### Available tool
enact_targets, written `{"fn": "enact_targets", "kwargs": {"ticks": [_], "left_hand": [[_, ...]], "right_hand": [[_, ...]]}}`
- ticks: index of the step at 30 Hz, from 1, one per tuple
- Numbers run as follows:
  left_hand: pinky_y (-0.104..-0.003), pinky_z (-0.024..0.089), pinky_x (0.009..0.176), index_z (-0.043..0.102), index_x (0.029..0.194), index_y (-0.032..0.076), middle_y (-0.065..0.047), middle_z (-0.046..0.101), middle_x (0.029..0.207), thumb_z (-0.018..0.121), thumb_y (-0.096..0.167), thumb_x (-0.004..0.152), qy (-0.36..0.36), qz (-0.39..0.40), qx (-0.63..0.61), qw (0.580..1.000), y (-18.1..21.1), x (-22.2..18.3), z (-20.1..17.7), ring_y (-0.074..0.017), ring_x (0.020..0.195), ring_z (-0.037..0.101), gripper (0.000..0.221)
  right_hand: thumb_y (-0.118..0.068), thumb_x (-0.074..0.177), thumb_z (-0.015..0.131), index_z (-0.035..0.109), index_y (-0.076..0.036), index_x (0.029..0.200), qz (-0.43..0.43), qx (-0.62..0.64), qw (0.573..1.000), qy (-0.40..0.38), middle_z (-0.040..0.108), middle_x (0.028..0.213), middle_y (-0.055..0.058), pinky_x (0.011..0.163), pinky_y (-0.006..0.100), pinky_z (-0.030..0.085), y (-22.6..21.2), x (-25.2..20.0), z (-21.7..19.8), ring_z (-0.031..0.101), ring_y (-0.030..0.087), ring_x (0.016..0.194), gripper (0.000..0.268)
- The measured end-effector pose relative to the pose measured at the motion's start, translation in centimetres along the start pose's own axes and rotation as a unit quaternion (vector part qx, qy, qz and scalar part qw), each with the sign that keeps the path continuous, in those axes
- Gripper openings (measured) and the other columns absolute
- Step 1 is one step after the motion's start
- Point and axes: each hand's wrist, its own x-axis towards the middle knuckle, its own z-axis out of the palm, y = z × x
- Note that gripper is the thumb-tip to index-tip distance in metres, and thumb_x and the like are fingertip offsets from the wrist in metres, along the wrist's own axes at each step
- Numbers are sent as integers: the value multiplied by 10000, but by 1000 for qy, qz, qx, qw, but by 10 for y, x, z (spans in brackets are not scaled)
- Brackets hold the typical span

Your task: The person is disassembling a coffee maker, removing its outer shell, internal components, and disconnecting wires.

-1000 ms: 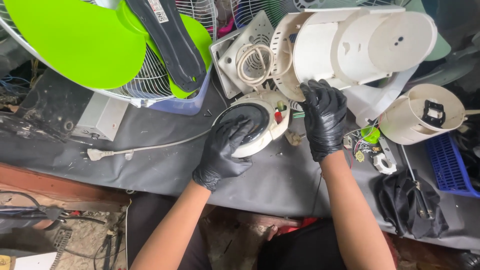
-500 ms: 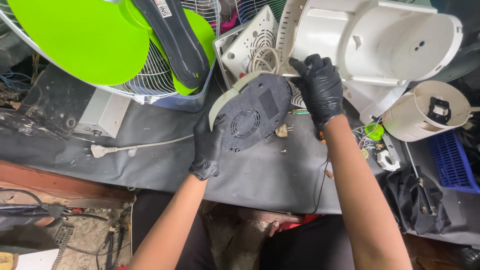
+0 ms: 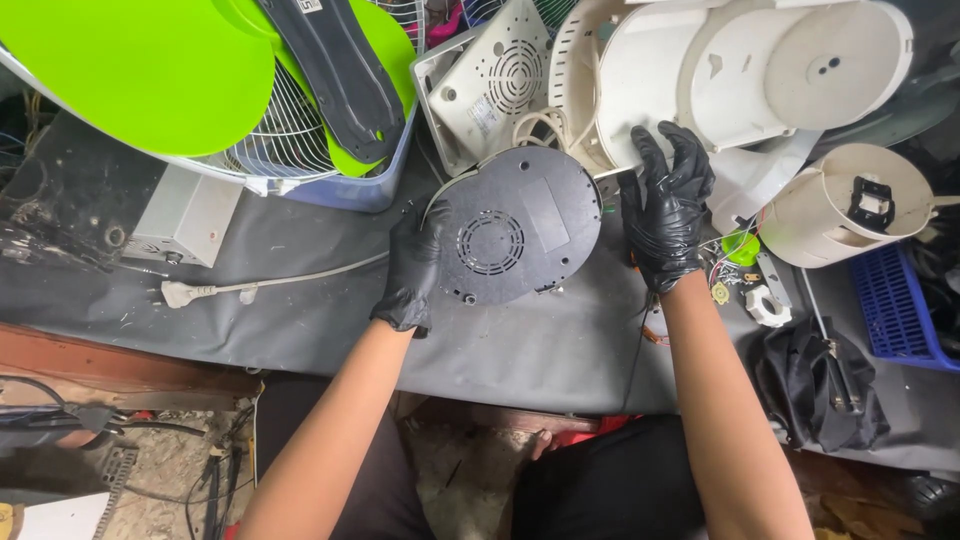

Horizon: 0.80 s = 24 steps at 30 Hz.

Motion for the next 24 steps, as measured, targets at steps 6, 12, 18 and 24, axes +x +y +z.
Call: {"fn": "enact_targets", "kwargs": {"ticks": [6,12,18,24], "left_hand": [[-329,515,1001,726,1147,91,-13,743,1069,777,137,913,19,13,-2,1000,48,-12,22,-77,1007,609,245],[-342,541,955,724,1136,122,-109,751,1056,866,204,868,-32,105,198,974,103,-11,39,-213,1055,718,314],[-360,532,982,733,1172,198,-15,744,1069,944,463,742,-99,105,334,931,102,-1,40,-190,1096,702,548],[-373,564,940,710,1167,85,-137,749,1042,919,173,822,-66,85,229,967,109,-11,46,-233,1054,723,413]], "right_hand": [[-72,930,743,589,-114,1435,34,55,998,-17,475,1387,175,1122,533,362,-16,-5,-26,418,379,1377,530],[105,964,589,590,26,1326,104,260,959,41,535,1266,239,1132,511,406,-22,-19,-72,502,449,1305,371],[-152,987,679,729,-160,1167,350,177,920,-12,738,955,85,815,381,559,29,-67,-67,729,228,935,187],[-232,940,759,741,-148,1090,372,261,885,-97,726,744,43,655,248,549,12,-73,-53,702,127,665,173]]}}
